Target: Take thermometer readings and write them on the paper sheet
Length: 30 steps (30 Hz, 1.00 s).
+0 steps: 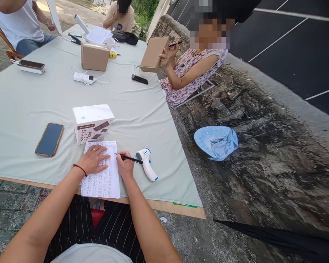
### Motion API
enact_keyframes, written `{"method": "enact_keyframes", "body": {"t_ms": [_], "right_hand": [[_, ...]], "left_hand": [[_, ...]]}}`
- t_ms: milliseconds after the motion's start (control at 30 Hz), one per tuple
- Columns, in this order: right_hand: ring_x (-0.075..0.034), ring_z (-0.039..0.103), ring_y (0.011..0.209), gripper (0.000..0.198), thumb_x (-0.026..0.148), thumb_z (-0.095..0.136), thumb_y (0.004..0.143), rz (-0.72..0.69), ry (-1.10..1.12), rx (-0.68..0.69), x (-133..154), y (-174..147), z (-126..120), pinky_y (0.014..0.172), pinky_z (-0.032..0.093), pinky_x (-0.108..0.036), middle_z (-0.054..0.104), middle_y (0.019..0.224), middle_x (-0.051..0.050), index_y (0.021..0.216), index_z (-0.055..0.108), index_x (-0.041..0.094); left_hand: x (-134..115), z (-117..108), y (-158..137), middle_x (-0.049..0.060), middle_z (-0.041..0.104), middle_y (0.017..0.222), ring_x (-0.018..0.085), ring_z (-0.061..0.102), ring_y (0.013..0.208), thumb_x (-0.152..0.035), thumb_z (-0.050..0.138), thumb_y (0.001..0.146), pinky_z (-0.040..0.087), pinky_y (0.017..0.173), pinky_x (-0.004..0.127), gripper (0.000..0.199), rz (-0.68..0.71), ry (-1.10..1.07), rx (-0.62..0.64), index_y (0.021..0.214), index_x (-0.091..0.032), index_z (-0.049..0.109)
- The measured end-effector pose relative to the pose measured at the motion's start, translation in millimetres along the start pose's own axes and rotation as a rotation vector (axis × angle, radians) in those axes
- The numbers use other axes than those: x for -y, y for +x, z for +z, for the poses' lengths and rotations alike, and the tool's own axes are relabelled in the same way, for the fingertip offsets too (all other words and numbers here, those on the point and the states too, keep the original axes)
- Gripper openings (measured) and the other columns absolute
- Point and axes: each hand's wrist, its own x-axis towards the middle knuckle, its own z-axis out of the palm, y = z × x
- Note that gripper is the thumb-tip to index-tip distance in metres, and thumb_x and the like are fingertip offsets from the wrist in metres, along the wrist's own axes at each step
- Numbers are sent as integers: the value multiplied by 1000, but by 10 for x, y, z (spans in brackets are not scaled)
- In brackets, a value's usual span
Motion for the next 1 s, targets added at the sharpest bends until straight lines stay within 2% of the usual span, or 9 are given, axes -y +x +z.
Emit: {"method": "enact_keyframes", "body": {"t_ms": [267, 467, 600, 700, 767, 833, 933, 1000], "right_hand": [[-15, 52, 63, 18, 39, 53, 69, 14, 6, -30, -17, 3, -6, 65, 46, -30, 60, 65, 2, 73, 55, 22], [-15, 52, 63, 15, 36, 54, 71, -18, -2, 1, -65, -1, 2, 66, 45, -30, 58, 66, 3, 73, 55, 22], [-15, 53, 69, 19, 40, 52, 78, -61, 1, -126, -107, 5, -22, 69, 47, -30, 59, 73, 2, 79, 55, 21], [-18, 58, 85, 28, 46, 47, 86, -115, -33, -202, -138, 21, -50, 82, 49, -34, 65, 90, -4, 92, 59, 21], [-20, 59, 96, 32, 47, 44, 90, -155, -104, -203, -177, 35, -57, 92, 48, -37, 65, 98, -7, 100, 60, 21], [-22, 59, 101, 35, 44, 40, 93, -214, -178, -205, -239, 54, -47, 97, 47, -40, 63, 105, -10, 109, 60, 20], [-23, 58, 106, 43, 37, 35, 95, -320, -243, -184, -362, 85, -11, 99, 47, -43, 57, 117, -15, 128, 54, 16], [-23, 58, 109, 47, 31, 33, 96, -366, -275, -139, -433, 103, 1, 98, 48, -44, 54, 121, -16, 138, 47, 14]], "left_hand": [[0, 2, -2, 11, 58, 135, 33, 51, 125, -42, 64, 88, 41, 105, 52, 38, -7, -19, 6, 121, -25, 69], [-4, -12, -4, 11, 58, 135, 33, 50, 125, -43, 62, 88, 40, 106, 52, 38, -14, -11, 17, 121, -26, 68], [0, -9, -2, 11, 58, 136, 32, 51, 125, -42, 62, 88, 40, 106, 52, 37, -15, -26, 21, 121, -25, 68], [13, 18, -5, 11, 60, 133, 32, 53, 123, -40, 62, 87, 41, 104, 52, 33, -8, -59, -32, 116, -24, 69], [31, 38, -22, 11, 64, 122, 29, 58, 114, -37, 59, 89, 46, 99, 48, 25, -8, -98, -127, 107, -22, 69], [62, 47, -57, 9, 67, 105, 24, 62, 98, -33, 53, 92, 50, 88, 43, 18, -51, -126, -282, 94, -21, 66], [132, 31, -130, 6, 60, 84, 23, 59, 83, -33, 54, 91, 50, 79, 43, 13, -233, -95, -617, 83, -23, 55], [190, 5, -166, 6, 56, 87, 25, 58, 89, -35, 60, 88, 50, 85, 49, 15, -400, -59, -848, 88, -24, 51]]}}
